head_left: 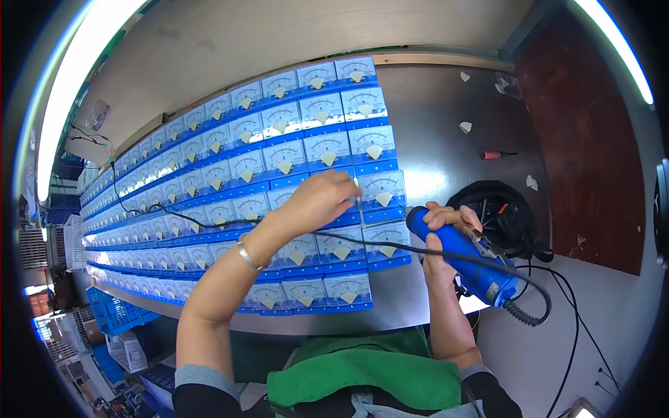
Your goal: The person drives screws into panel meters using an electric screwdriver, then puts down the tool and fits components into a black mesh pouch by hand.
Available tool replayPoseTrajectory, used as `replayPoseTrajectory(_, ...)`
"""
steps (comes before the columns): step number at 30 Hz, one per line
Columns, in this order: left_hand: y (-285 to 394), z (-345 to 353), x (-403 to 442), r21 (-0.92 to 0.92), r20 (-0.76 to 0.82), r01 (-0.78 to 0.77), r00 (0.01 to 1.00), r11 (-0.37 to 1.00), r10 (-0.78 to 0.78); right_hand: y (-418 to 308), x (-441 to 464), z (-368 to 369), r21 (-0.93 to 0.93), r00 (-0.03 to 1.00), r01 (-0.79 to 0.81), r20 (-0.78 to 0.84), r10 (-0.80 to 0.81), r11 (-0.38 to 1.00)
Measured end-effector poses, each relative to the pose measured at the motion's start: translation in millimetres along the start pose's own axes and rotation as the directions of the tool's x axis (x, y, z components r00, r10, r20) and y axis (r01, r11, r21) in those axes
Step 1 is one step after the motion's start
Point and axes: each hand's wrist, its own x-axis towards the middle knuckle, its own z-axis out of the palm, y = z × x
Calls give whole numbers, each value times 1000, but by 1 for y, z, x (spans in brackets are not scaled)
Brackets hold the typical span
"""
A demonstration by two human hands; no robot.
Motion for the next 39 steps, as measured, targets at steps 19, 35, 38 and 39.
replayPoseTrajectory(19,-5,71,55,-136,-297,99,945,986,-136,20,3,-6,-118,1000,13,26,-10,993)
replayPoseTrajectory(35,-8,75,54,-153,-310,124,936,980,-166,28,14,0,-151,963,103,263,-60,983)
replayPoseTrajectory(38,-8,76,55,-120,-332,100,934,988,-135,24,18,4,-161,973,63,231,-25,985)
replayPoseTrajectory(39,-7,74,52,-77,-343,94,932,993,-115,15,21,-1,-270,967,-7,244,76,963)
